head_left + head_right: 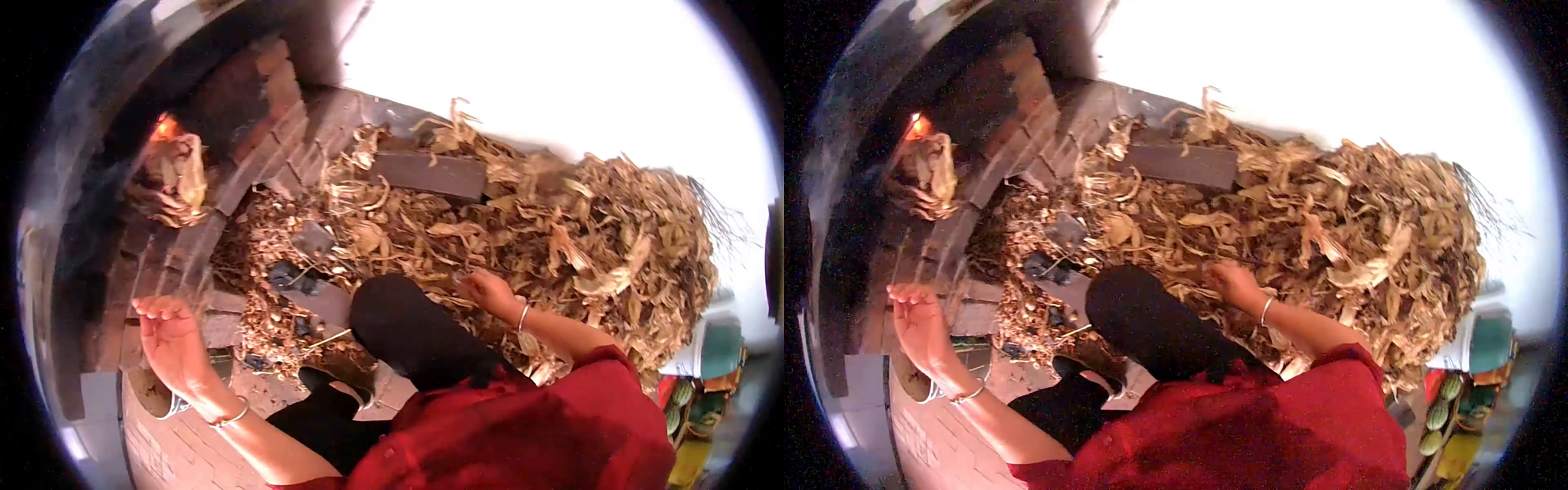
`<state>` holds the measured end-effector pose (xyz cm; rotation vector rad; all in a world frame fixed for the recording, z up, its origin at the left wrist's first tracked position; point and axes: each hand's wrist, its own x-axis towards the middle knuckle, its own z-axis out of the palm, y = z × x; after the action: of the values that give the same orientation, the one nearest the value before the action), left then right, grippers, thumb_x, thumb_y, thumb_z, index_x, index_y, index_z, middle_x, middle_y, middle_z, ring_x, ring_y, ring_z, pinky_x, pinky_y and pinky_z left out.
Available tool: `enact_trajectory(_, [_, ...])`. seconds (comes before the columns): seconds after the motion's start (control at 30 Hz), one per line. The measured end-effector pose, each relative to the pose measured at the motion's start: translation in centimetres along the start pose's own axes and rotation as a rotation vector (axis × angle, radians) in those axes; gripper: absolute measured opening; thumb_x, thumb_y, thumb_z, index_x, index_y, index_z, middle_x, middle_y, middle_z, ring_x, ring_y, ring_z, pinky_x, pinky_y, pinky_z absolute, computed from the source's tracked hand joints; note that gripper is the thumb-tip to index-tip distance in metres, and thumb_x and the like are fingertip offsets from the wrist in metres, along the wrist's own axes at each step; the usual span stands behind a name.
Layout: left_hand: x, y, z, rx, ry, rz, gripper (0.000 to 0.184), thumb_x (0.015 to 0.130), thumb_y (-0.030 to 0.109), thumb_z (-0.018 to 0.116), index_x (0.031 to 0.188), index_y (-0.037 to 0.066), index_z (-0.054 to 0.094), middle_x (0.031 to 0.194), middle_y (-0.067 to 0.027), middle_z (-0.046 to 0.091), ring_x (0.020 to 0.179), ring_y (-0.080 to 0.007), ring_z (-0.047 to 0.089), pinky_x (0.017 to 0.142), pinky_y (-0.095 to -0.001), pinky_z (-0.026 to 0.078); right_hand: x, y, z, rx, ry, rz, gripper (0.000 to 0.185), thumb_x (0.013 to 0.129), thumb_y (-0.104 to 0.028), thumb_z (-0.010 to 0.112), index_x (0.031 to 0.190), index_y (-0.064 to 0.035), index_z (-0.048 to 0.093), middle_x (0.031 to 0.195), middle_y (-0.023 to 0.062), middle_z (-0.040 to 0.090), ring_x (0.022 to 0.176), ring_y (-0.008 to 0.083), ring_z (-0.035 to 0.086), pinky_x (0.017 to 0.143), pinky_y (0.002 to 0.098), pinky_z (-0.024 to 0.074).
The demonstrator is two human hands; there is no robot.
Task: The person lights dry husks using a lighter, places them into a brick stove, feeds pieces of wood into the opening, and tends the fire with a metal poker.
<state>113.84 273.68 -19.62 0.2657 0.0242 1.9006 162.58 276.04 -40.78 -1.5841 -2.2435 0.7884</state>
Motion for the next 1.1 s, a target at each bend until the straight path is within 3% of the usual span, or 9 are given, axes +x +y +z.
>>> enact_trajectory(0.13, [0.8, -0.1, -1.2, 0.008, -0.003, -0.037, 0.018, 0.093, 0.004, 0.034, 0.101, -0.002, 0.049, 0.093, -0.0085, 0.051, 0.083, -0.0182, 0.045, 0.076, -0.0325, 0.036, -5.8, 1.7, -3.3, -0.103, 0.064, 0.257, 0.021, 0.083, -0.009, 0.057, 0.104, -0.0091, 0.059, 0.1, 0.0133, 0.056, 0.09, 0.0353, 0.057, 0.075, 0.0422, 0.0473])
enact_trajectory(0.27, [1.4, -0.6, -1.6, 0.009, -0.017, -0.078, 0.018, 0.092, 0.003, 0.033, 0.102, -0.002, 0.048, 0.094, -0.0093, 0.051, 0.083, -0.0186, 0.044, 0.076, -0.0327, 0.036, -7.5, 1.4, -8.7, -0.188, 0.304, 0.212, 0.03, 0.081, -0.007, 0.058, 0.112, -0.0101, 0.054, 0.117, 0.0136, 0.051, 0.104, 0.034, 0.053, 0.085, 0.0399, 0.0467])
enact_trajectory(0.43, [2.0, -0.8, -1.6, -0.025, -0.02, -0.091, 0.017, 0.092, 0.003, 0.034, 0.101, -0.002, 0.047, 0.093, -0.0091, 0.05, 0.082, -0.0183, 0.043, 0.075, -0.0327, 0.035, -8.2, 5.6, -14.1, -0.456, 0.639, 0.151, 0.03, 0.08, -0.005, 0.06, 0.109, -0.0065, 0.055, 0.105, 0.0156, 0.056, 0.096, 0.0346, 0.055, 0.083, 0.0392, 0.0464])
enact_trajectory(0.53, [2.2, -0.9, -1.4, -0.042, 0.014, -0.105, 0.017, 0.091, 0.003, 0.034, 0.1, -0.002, 0.048, 0.092, -0.0092, 0.05, 0.082, -0.0182, 0.043, 0.075, -0.0321, 0.034, -9.6, 9.3, -15.1, -0.585, 0.374, 0.444, 0.025, 0.076, -0.007, 0.06, 0.101, -0.0027, 0.057, 0.101, 0.0157, 0.057, 0.096, 0.0328, 0.055, 0.082, 0.0416, 0.0471])
enact_trajectory(0.63, [2.3, -0.6, -1.6, -0.058, 0.031, -0.107, 0.017, 0.09, 0.002, 0.035, 0.098, -0.003, 0.049, 0.09, -0.0092, 0.051, 0.082, -0.0181, 0.043, 0.075, -0.0315, 0.034, -10.7, 11.1, -15.2, -0.732, 0.136, 0.566, 0.017, 0.076, -0.008, 0.058, 0.091, -0.0028, 0.06, 0.093, 0.0176, 0.06, 0.092, 0.0339, 0.057, 0.078, 0.0427, 0.0483])
enact_trajectory(0.77, [1.9, 0.4, -1.9, -0.017, 0.021, -0.053, 0.017, 0.091, 0.002, 0.035, 0.098, -0.003, 0.05, 0.09, -0.0099, 0.052, 0.082, -0.0188, 0.045, 0.075, -0.0318, 0.034, -11.6, 12.7, -15.0, -0.817, 0.167, 0.62, 0.01, 0.077, -0.008, 0.054, 0.081, -0.0012, 0.06, 0.082, 0.0175, 0.062, 0.083, 0.0361, 0.059, 0.071, 0.0432, 0.0497])
enact_trajectory(0.9, [1.3, 0.9, -1.4, -0.014, 0.021, -0.04, 0.018, 0.091, 0.002, 0.035, 0.098, -0.003, 0.05, 0.09, -0.0107, 0.053, 0.082, -0.0193, 0.047, 0.075, -0.0327, 0.035, -10.4, 12.2, -16.8, -0.531, 0.5, 0.656, 0.017, 0.076, -0.013, 0.059, 0.087, -0.0003, 0.062, 0.084, 0.0207, 0.061, 0.081, 0.0373, 0.058, 0.07, 0.0452, 0.0458])
enact_trajectory(1.0, [1.1, 1.2, -1.2, 0.004, 0.018, -0.023, 0.018, 0.092, 0.002, 0.035, 0.099, -0.003, 0.05, 0.09, -0.0104, 0.053, 0.082, -0.0191, 0.047, 0.075, -0.033, 0.035, -8.3, 12.0, -17.9, -0.444, 0.697, 0.381, 0.017, 0.079, -0.017, 0.061, 0.086, -0.001, 0.061, 0.082, 0.0188, 0.06, 0.08, 0.0376, 0.057, 0.068, 0.044, 0.0453])
enact_trajectory(1.1, [0.9, 1.5, -0.9, -0.022, 0.017, -0.002, 0.018, 0.092, 0.003, 0.035, 0.099, -0.003, 0.05, 0.089, -0.0103, 0.053, 0.082, -0.0189, 0.047, 0.075, -0.033, 0.035, -5.4, 8.4, -17.9, -0.283, 0.671, 0.315, 0.02, 0.079, -0.017, 0.064, 0.09, -0.0015, 0.062, 0.087, 0.0171, 0.06, 0.085, 0.0321, 0.057, 0.071, 0.0411, 0.046])
